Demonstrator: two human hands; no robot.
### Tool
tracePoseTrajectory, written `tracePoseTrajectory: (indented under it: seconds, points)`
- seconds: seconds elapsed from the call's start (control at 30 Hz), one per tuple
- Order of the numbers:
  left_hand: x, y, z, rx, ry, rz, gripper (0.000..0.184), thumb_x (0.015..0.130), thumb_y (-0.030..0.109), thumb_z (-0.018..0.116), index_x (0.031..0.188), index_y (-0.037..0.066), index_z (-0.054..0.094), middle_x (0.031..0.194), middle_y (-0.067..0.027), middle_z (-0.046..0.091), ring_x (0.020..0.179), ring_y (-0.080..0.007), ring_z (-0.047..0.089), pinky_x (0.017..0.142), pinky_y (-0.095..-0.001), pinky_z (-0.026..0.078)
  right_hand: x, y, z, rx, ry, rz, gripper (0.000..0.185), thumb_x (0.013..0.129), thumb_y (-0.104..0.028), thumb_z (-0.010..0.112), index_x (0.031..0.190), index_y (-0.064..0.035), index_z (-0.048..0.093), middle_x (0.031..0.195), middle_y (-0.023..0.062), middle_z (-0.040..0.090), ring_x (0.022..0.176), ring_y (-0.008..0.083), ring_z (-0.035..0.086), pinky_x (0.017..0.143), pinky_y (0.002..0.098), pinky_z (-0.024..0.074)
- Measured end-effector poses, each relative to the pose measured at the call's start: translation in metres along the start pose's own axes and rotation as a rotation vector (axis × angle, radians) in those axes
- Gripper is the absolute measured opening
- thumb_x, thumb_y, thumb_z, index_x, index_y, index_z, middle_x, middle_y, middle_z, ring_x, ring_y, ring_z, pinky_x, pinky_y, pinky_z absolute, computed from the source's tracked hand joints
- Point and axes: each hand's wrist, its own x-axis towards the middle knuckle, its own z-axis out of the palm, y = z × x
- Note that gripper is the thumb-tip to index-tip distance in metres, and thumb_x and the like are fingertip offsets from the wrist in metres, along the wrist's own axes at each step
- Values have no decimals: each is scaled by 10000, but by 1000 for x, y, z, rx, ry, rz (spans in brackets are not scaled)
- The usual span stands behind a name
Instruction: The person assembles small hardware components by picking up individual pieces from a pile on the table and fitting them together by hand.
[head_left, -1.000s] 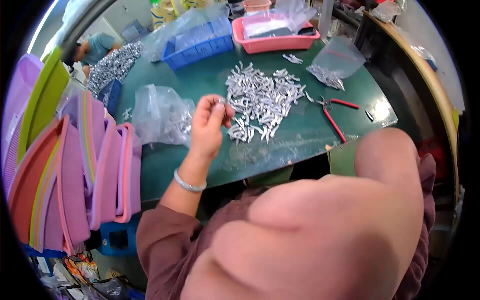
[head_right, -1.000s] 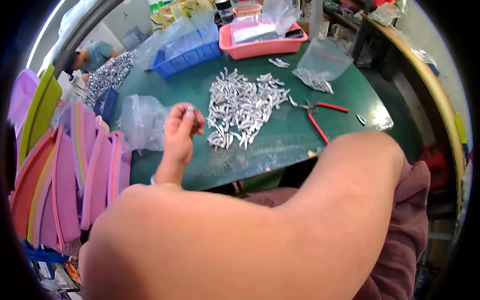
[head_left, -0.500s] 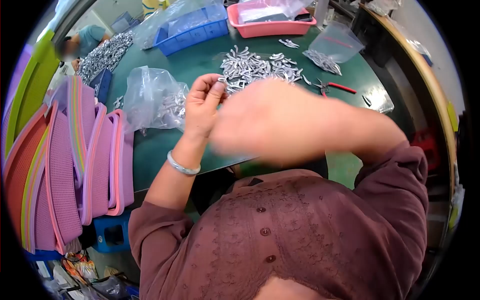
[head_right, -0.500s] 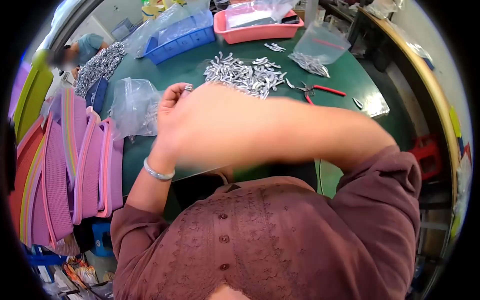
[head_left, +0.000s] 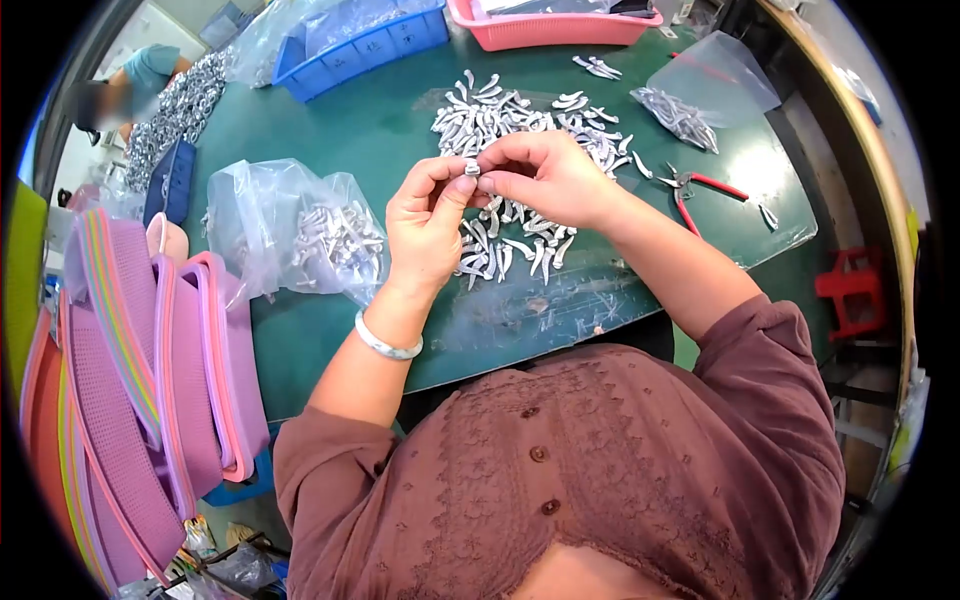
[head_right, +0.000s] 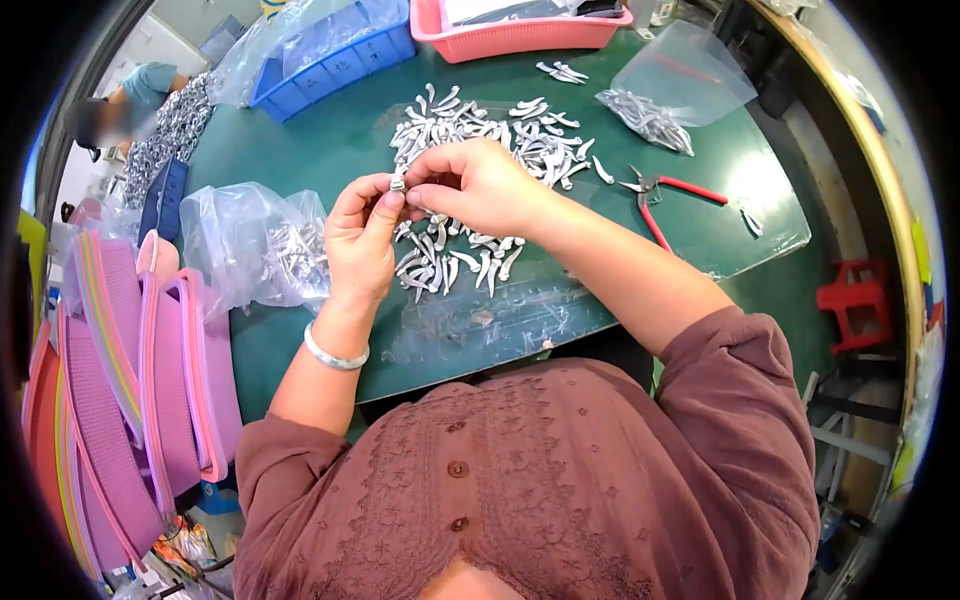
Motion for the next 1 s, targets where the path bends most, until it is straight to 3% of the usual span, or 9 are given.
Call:
tracePoseTrajectory:
  seconds: [0.07, 0.3, 0.5, 1.0]
  points:
    - [-3, -1, -5, 14, 19, -39, 108, 822, 2, 523, 927, -7, 549, 836, -55, 582, 686, -115, 569, 634, -218, 482, 0, 10, 2, -4, -7, -11, 101, 784, -34, 576, 866, 25, 577, 780, 41, 590, 727, 87, 560, 648, 221, 454]
    - [-9, -5, -8, 5, 13, -117, 127, 820, -1, 526, 942, -19, 556, 862, -60, 567, 695, -115, 571, 632, -218, 484, -6, 16, 9, -233, 103, -121, 61, 756, -49, 568, 792, 0, 574, 658, 48, 594, 618, 91, 569, 547, 225, 456]
    - [-11, -2, -7, 49, 0, -132, 160, 820, -3, 525, 972, -38, 557, 889, -62, 528, 705, -124, 575, 639, -225, 488, -9, 21, 4, -376, 140, -182, 55, 743, -35, 594, 785, -8, 572, 686, 41, 576, 600, 84, 535, 527, 221, 432]
    - [-11, -2, -7, 9, 38, -209, 152, 828, 35, 530, 958, -32, 576, 817, -57, 566, 669, -110, 572, 618, -222, 489, -13, 17, 8, -424, 176, -197, 56, 721, -26, 614, 757, -5, 577, 634, 45, 560, 551, 86, 526, 488, 212, 423]
